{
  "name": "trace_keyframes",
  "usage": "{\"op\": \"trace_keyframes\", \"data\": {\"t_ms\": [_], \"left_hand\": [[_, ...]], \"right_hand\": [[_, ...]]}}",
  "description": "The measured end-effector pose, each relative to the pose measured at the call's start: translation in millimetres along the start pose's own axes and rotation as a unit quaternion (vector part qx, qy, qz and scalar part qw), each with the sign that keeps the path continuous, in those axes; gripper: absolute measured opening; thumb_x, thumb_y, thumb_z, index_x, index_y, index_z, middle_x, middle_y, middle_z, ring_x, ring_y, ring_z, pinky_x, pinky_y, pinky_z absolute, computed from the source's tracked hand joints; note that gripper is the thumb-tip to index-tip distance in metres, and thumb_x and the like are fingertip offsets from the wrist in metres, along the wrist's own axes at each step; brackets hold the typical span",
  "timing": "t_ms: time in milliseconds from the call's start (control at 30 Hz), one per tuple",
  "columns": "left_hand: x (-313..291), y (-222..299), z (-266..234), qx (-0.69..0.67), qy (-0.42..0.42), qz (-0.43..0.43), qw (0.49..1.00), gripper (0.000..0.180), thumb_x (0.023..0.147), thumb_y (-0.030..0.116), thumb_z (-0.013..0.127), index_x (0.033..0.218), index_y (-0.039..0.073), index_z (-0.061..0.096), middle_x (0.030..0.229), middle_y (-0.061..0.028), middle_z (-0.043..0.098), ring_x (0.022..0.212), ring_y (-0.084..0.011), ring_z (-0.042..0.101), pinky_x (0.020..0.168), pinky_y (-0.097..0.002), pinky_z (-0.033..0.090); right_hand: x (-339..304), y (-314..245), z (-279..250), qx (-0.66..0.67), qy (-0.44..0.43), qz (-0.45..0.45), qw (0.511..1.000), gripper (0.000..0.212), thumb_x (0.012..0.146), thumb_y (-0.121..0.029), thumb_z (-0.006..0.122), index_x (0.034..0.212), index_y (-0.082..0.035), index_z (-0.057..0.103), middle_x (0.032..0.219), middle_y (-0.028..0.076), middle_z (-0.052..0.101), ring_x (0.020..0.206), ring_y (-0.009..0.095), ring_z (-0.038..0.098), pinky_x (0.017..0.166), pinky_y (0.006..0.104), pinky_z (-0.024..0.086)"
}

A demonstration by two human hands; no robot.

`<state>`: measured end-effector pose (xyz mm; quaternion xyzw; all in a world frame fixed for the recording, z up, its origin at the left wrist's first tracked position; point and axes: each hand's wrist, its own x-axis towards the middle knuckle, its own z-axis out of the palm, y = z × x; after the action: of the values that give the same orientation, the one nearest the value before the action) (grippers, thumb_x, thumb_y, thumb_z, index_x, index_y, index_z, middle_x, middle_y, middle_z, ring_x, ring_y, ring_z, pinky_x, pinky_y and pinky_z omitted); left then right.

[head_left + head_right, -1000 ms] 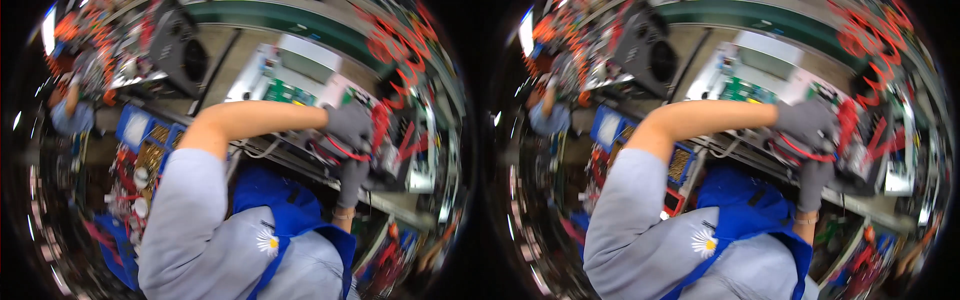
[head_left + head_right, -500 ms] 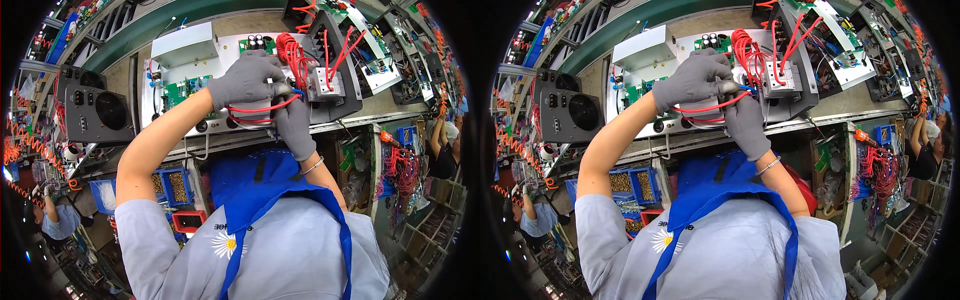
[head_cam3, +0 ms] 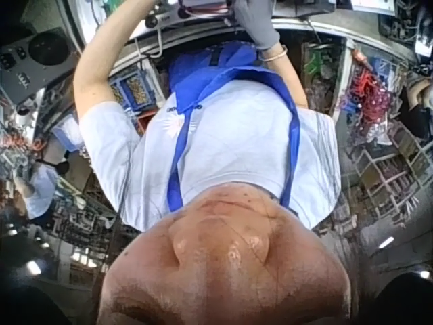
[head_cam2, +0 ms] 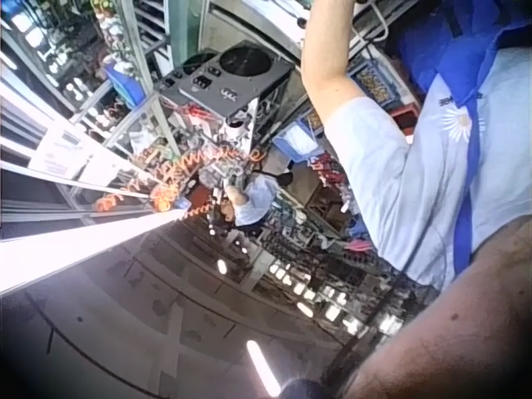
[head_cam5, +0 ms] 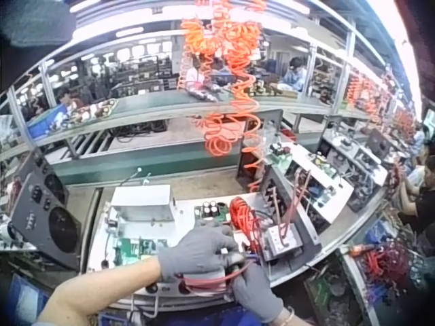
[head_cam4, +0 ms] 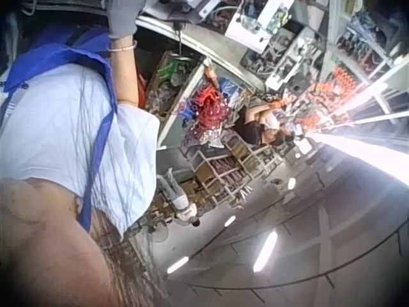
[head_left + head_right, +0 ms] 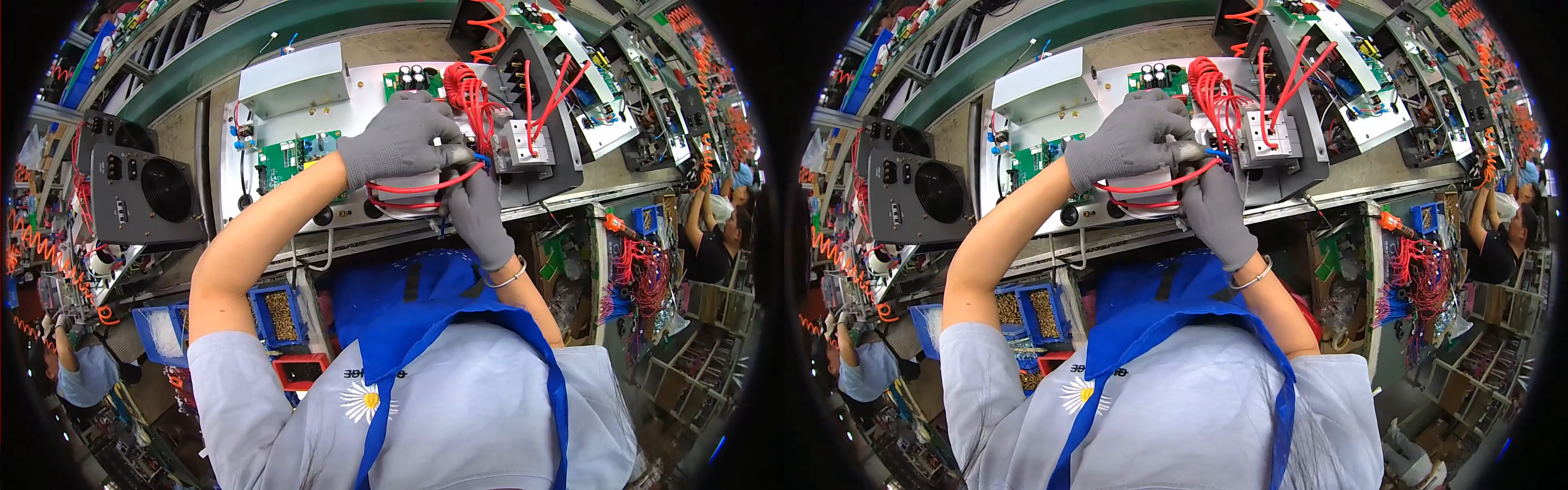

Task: The person assembles an electronics housing by hand, connecting red wiring and blue wiring to a circuit board and securing components with a pneumatic screwdriver.

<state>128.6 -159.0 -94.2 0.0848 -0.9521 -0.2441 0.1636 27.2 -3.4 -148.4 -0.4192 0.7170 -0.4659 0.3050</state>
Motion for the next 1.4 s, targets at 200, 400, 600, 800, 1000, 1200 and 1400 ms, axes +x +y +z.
{"op": "trace_keyframes", "data": {"t_ms": [200, 400, 600, 800, 1000, 1200, 1400], "left_hand": [[-5.1, -7.1, 5.7, -0.102, 0.072, 0.012, 0.992, 0.028, 0.083, 0.04, 0.065, 0.087, 0.014, 0.072, 0.086, -0.0075, 0.069, 0.081, -0.0259, 0.064, 0.078, -0.0396, 0.048], [-82.1, 25.0, -77.5, -0.101, 0.344, -0.11, 0.927, 0.031, 0.076, 0.034, 0.071, 0.099, 0.014, 0.071, 0.09, -0.011, 0.07, 0.082, -0.0232, 0.068, 0.074, -0.0337, 0.052], [-256.5, 95.3, -109.2, 0.022, 0.553, -0.414, 0.723, 0.029, 0.091, 0.023, 0.059, 0.099, -0.003, 0.068, 0.086, -0.0023, 0.066, 0.08, -0.0091, 0.057, 0.077, -0.0237, 0.044], [-432.3, 139.5, 45.7, 0.057, 0.568, -0.622, 0.536, 0.032, 0.089, 0.023, 0.065, 0.106, -0.004, 0.067, 0.09, -0.0102, 0.069, 0.084, -0.0153, 0.062, 0.078, -0.0295, 0.049], [-515.9, 140.9, 155.0, 0.049, 0.515, -0.752, 0.408, 0.034, 0.084, 0.026, 0.067, 0.102, -0.003, 0.067, 0.085, -0.0146, 0.07, 0.076, -0.0226, 0.068, 0.07, -0.0352, 0.053], [-477.3, 79.0, 109.6, 0.035, 0.365, -0.867, 0.336, 0.03, 0.079, 0.016, 0.062, 0.097, -0.007, 0.066, 0.09, -0.0232, 0.07, 0.086, -0.0317, 0.071, 0.072, -0.041, 0.055], [-510.3, 67.5, 114.1, -0.047, 0.424, -0.857, 0.288, 0.025, 0.076, 0.013, 0.063, 0.086, -0.009, 0.067, 0.085, -0.0227, 0.07, 0.082, -0.0333, 0.071, 0.071, -0.0395, 0.055]], "right_hand": [[0.1, 15.5, 4.4, -0.055, 0.062, -0.034, 0.996, 0.023, 0.092, -0.021, 0.052, 0.085, -0.001, 0.061, 0.064, 0.012, 0.058, 0.058, 0.028, 0.058, 0.056, 0.0417, 0.043], [2.3, 7.7, 0.2, 0.034, 0.013, -0.023, 0.999, 0.028, 0.102, -0.026, 0.045, 0.109, -0.002, 0.058, 0.064, 0.004, 0.059, 0.044, 0.008, 0.05, 0.04, 0.0215, 0.037], [-2.3, -6.2, 0.0, 0.079, -0.029, -0.027, 0.996, 0.026, 0.102, -0.02, 0.043, 0.109, 0.001, 0.055, 0.069, 0.007, 0.059, 0.05, 0.009, 0.052, 0.046, 0.023, 0.04], [3.0, -5.6, -7.7, 0.012, -0.101, -0.034, 0.994, 0.024, 0.101, -0.017, 0.044, 0.112, 0.001, 0.055, 0.069, 0.009, 0.061, 0.049, 0.01, 0.055, 0.044, 0.0234, 0.04], [0.1, -15.1, -10.2, -0.007, -0.096, -0.032, 0.995, 0.026, 0.102, -0.023, 0.045, 0.101, 0.0, 0.058, 0.056, 0.006, 0.057, 0.043, 0.011, 0.052, 0.04, 0.0237, 0.037], [-4.0, -5.7, -18.4, -0.014, -0.101, -0.036, 0.994, 0.037, 0.103, -0.029, 0.044, 0.107, 0.004, 0.059, 0.07, 0.008, 0.064, 0.053, 0.011, 0.058, 0.046, 0.0231, 0.042], [-58.9, -23.8, -23.7, -0.117, -0.066, -0.144, 0.981, 0.046, 0.099, -0.023, 0.051, 0.14, -0.004, 0.044, 0.102, 0.011, 0.063, 0.075, 0.013, 0.06, 0.062, 0.0253, 0.047]]}}
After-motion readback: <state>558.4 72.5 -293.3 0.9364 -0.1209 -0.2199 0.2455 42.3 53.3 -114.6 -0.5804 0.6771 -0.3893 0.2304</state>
